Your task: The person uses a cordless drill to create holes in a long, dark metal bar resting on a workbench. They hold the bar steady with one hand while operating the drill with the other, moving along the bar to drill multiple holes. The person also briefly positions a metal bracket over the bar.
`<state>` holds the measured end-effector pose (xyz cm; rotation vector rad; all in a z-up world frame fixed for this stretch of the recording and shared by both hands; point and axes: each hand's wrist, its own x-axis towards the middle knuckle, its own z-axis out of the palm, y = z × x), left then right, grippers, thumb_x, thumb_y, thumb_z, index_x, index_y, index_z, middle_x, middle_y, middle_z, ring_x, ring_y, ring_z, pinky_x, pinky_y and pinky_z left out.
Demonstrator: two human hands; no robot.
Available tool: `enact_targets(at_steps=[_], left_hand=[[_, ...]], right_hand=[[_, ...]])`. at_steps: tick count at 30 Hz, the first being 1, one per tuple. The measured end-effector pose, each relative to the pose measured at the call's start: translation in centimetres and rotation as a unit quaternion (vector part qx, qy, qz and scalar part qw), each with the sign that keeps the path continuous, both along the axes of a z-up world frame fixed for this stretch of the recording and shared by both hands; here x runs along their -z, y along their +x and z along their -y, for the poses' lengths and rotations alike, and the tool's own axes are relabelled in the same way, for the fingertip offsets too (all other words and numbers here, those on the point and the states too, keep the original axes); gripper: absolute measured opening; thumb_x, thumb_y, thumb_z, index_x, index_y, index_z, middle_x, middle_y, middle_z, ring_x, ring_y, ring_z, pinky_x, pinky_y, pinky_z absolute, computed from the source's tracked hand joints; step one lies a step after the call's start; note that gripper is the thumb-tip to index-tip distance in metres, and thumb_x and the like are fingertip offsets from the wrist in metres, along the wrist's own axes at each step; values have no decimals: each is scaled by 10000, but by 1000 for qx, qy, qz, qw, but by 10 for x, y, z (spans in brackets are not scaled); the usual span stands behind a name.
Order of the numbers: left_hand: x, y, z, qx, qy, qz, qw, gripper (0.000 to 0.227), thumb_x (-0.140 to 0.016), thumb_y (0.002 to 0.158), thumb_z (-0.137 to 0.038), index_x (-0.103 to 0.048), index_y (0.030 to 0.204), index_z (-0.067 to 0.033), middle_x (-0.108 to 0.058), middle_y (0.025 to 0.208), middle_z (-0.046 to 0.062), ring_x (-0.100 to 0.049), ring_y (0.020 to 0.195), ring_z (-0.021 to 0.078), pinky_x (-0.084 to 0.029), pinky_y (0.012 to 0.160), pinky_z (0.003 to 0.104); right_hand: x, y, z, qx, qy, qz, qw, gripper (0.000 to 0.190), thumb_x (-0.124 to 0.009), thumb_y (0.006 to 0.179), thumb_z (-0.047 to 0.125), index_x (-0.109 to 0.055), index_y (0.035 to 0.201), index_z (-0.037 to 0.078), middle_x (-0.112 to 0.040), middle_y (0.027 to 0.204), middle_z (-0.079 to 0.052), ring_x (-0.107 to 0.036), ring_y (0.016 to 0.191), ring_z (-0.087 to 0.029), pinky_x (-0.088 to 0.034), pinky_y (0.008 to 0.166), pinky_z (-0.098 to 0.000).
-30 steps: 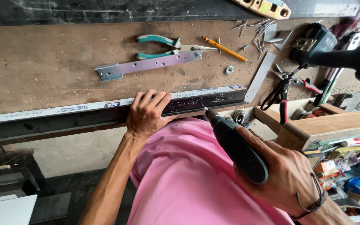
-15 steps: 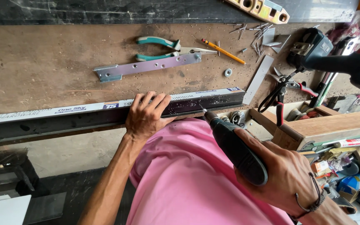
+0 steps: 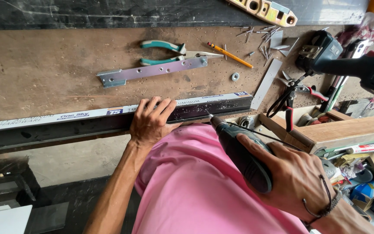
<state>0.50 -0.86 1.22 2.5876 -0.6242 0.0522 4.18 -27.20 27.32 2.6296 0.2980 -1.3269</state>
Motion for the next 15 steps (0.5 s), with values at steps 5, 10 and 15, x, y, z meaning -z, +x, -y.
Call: enact_targets(at_steps=[5,10,15], left_hand=[[-1,1,0,-3,0,7,1000,650,-904,697,-613,-729,1125,-156,-726,1087,-10,-627,949,209,-477,769,380],[2,-1,1,-4,10,18,1000,639,-818,791,-684,-731,1128,-149,-730,1064,-7,-628,917,195,-474,734,367],[1,-2,0,-10,-15,15,1000,609,-721,878,-690,-737,1110,-127,-728,1054,8,-621,906,219,-465,738,390]], right_hand=[[-1,9,-1,-49,40,23,998,878,-673,691,619,-440,1527,492,-635,769,49,-695,653,-280,-499,404,-505],[-1,7,-4,-58,16,-1,998,919,-676,692,635,-380,1552,507,-635,815,35,-701,663,-297,-528,426,-517],[0,-5,-1,-82,30,23,996,893,-670,711,566,-380,1552,486,-646,859,33,-694,664,-279,-548,430,-502]])
